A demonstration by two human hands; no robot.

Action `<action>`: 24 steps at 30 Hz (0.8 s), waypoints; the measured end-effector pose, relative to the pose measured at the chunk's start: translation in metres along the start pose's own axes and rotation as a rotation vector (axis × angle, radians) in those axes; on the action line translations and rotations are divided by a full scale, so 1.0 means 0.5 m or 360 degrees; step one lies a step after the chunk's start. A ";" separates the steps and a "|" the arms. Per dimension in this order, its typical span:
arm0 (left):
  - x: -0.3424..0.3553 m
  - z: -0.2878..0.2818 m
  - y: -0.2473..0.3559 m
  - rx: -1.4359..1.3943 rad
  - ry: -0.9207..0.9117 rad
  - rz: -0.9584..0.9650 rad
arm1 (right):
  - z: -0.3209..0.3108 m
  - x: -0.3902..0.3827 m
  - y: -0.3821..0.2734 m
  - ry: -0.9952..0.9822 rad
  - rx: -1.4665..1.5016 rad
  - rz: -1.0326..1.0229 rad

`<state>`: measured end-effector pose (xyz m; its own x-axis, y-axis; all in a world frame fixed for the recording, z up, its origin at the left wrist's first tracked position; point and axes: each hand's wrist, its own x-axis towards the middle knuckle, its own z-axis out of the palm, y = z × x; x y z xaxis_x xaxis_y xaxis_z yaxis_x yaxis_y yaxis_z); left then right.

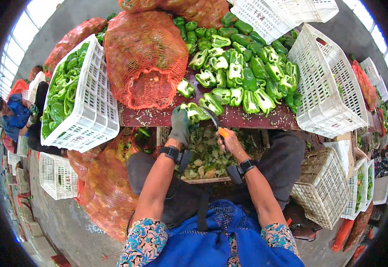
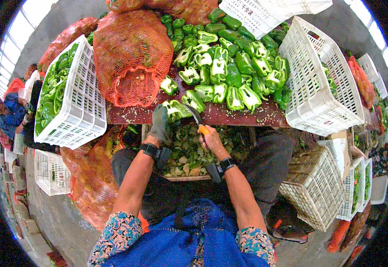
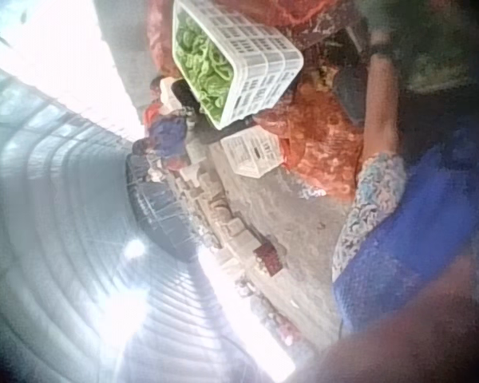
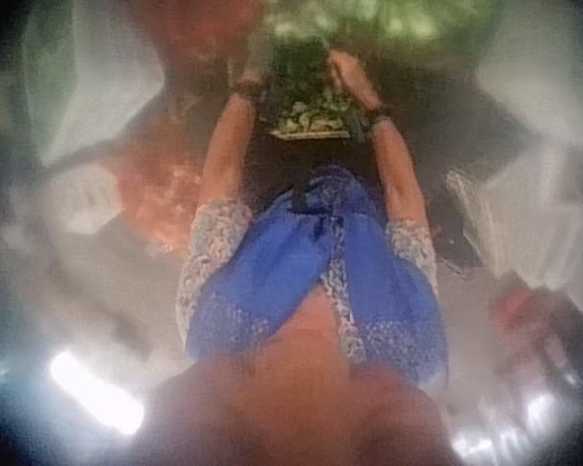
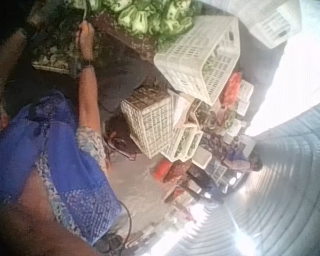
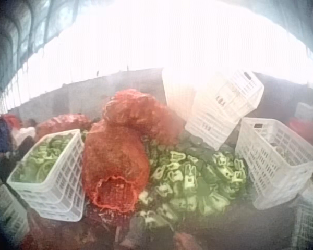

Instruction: The person takes green peppers from a large mesh bag, cuts them into sections with a knife, and places the cut pieces into a crate.

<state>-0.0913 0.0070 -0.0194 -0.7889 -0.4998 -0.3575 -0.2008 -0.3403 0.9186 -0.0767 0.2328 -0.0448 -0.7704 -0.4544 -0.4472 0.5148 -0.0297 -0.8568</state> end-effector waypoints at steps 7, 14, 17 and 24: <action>-0.050 0.029 -0.023 0.0600 0.0504 0.0598 | 0.041 -0.001 0.012 0.0612 -0.1790 -0.0702; -0.003 0.007 -0.049 -0.0419 0.0487 0.0360 | 0.007 -0.005 0.021 0.0540 -0.1791 -0.0754; -0.005 -0.008 -0.030 -0.0649 0.0458 0.0296 | 0.000 0.002 0.027 0.0623 -0.1660 -0.0833; -0.017 0.021 -0.052 0.0140 0.0230 0.0601 | -0.001 -0.038 -0.026 0.0540 -0.1857 -0.0825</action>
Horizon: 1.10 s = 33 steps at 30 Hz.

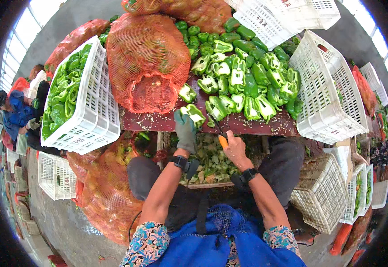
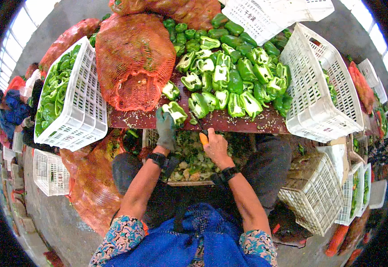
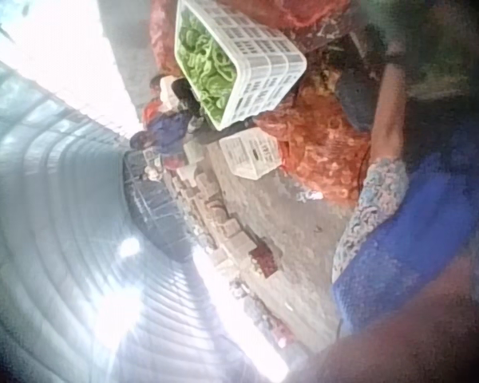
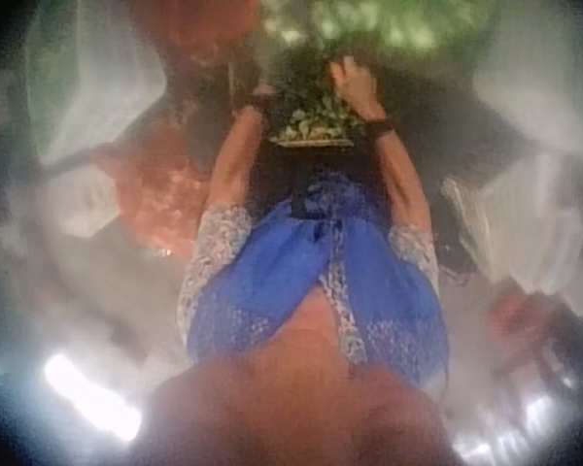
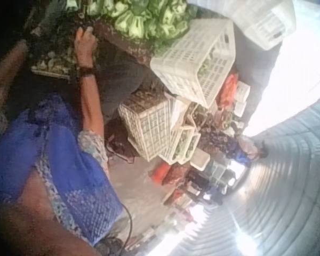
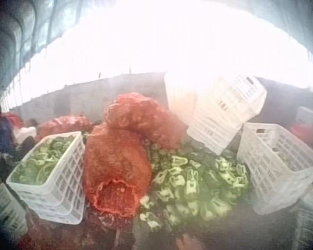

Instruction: The person takes green peppers from a large mesh bag, cuts them into sections with a knife, and places the cut pieces into a crate.

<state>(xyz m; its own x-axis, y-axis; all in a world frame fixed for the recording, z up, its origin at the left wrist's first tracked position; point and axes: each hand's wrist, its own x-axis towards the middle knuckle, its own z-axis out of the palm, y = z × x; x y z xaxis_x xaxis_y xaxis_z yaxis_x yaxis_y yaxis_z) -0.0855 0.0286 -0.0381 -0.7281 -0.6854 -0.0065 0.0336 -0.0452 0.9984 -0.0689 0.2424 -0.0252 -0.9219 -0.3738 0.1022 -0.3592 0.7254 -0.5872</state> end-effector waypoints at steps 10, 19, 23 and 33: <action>0.035 0.006 0.003 0.0836 0.0026 0.0600 | -0.010 -0.029 0.027 0.0102 0.0398 -0.0091; 0.045 0.206 0.182 -0.0717 -0.0601 -0.0021 | -0.033 -0.042 0.052 0.0372 0.0725 0.0446; 0.061 0.309 0.249 -0.1157 -0.1094 0.0054 | -0.022 -0.021 0.057 0.0459 0.0936 0.0404; 0.212 -0.040 0.143 0.0639 0.0190 0.0192 | -0.037 0.055 0.098 0.0357 0.0729 0.0334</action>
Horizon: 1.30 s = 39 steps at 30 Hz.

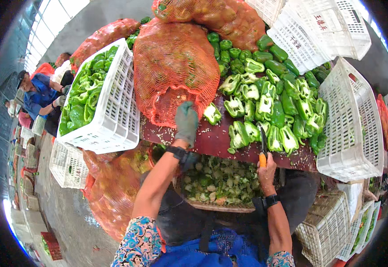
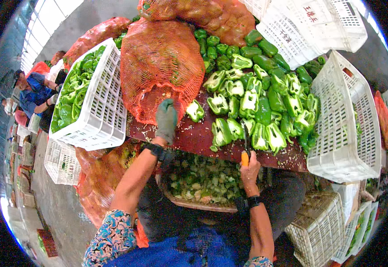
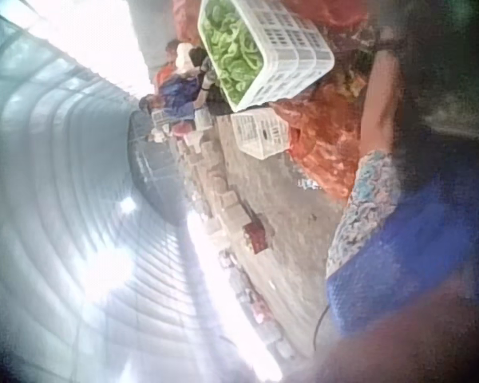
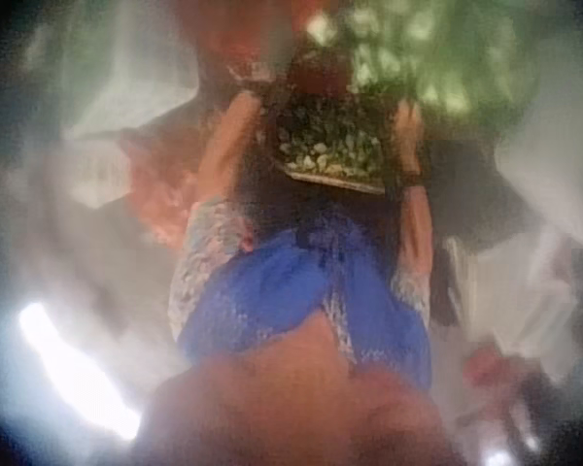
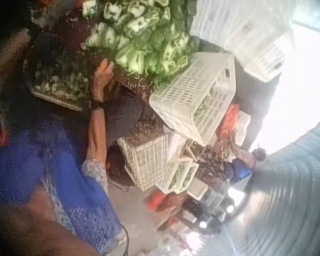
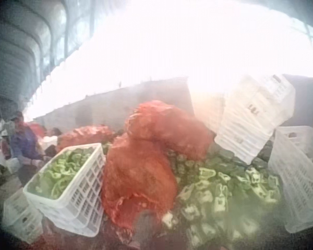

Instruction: The person takes green peppers from a large mesh bag, cuts them into sections with a knife, and places the cut pieces into a crate.

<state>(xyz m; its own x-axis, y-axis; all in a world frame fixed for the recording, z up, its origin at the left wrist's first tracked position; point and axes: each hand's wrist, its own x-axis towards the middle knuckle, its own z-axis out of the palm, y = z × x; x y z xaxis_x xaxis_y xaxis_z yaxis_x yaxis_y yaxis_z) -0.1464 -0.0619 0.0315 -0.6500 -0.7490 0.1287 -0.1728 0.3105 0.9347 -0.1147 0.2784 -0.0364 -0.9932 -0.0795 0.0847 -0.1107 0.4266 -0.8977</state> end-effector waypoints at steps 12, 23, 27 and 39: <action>0.193 0.062 -0.067 0.0615 -0.0055 0.0702 | -0.006 0.009 -0.016 -0.0122 0.0230 0.0284; 0.340 0.123 -0.050 0.1790 0.0024 0.1180 | 0.000 -0.006 0.003 -0.0089 0.0473 0.0485; 0.350 0.131 -0.045 0.1744 -0.0278 0.0755 | -0.002 -0.011 0.010 -0.0134 0.0305 0.0237; 0.423 -0.027 -0.308 0.1461 -0.0448 0.1009 | 0.046 -0.005 0.033 0.0146 -0.0093 -0.0013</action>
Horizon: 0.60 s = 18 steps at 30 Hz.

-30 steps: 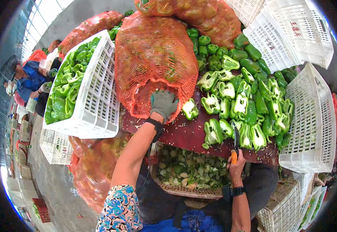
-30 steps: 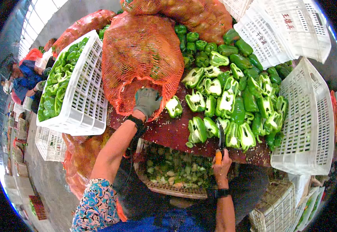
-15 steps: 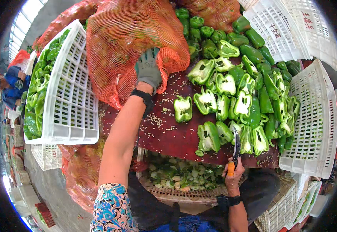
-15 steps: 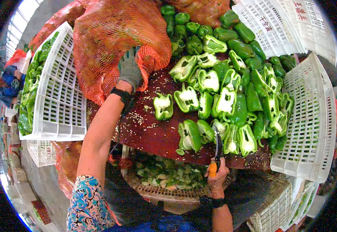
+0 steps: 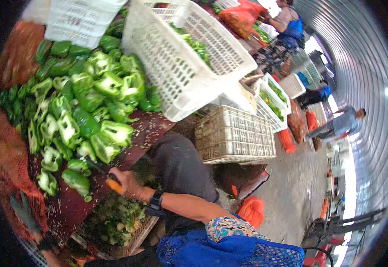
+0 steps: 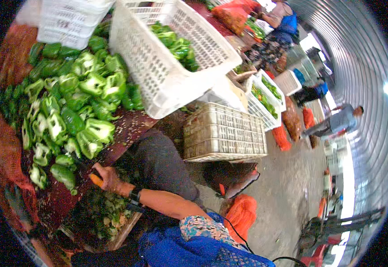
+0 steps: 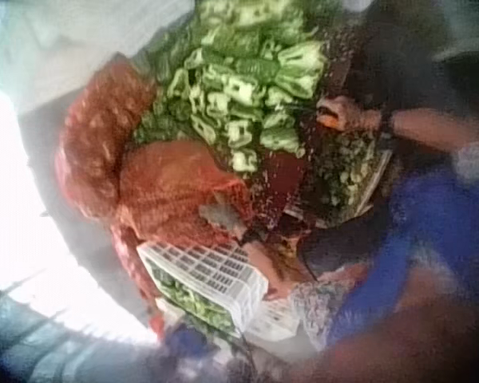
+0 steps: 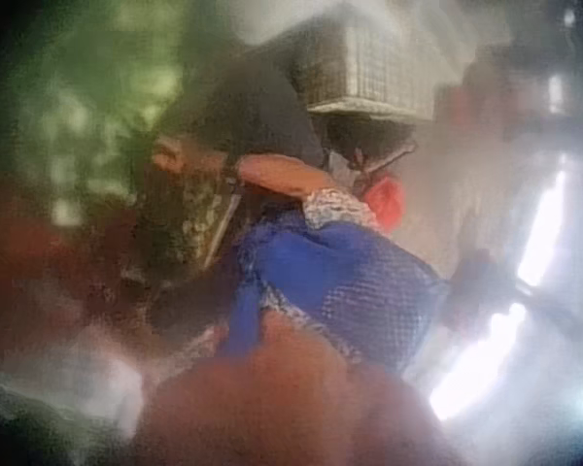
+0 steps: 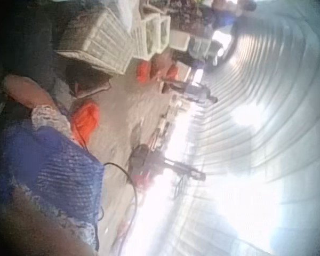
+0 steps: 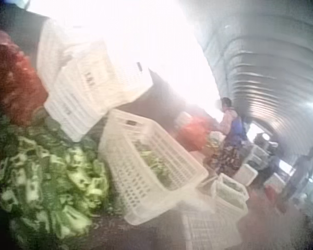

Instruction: The person takes green peppers from a large mesh bag, cuts them into sections with a knife, and places the cut pieces into a crate.

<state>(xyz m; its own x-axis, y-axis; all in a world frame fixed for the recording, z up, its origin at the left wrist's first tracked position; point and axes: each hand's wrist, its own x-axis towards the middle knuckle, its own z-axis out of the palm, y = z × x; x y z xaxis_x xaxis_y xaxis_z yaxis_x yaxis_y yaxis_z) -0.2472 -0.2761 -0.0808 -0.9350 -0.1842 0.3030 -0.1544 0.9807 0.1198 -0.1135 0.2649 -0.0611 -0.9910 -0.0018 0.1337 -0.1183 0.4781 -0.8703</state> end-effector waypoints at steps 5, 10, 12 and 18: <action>-0.034 -0.006 -0.009 0.0049 -0.0063 -0.0063 | 0.004 0.001 0.004 0.0139 0.0066 -0.0210; -0.119 -0.076 0.136 -0.0196 -0.0266 0.0025 | 0.011 -0.006 0.018 0.0108 0.0012 -0.0193; -0.144 -0.105 0.189 -0.0400 -0.0312 0.0097 | 0.020 -0.001 0.023 0.0094 -0.0043 -0.0194; -0.213 -0.166 0.317 -0.0577 -0.0428 0.0225 | -0.006 -0.010 0.032 -0.0062 0.0091 -0.0207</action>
<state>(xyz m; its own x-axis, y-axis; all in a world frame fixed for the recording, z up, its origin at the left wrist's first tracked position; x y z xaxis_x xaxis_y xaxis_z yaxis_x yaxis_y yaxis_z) -0.1455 -0.1067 -0.0155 -0.9957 0.0195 0.0903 0.0568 0.9001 0.4319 -0.1104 0.2752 -0.0741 -0.9686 -0.0952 0.2298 -0.2484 0.4206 -0.8726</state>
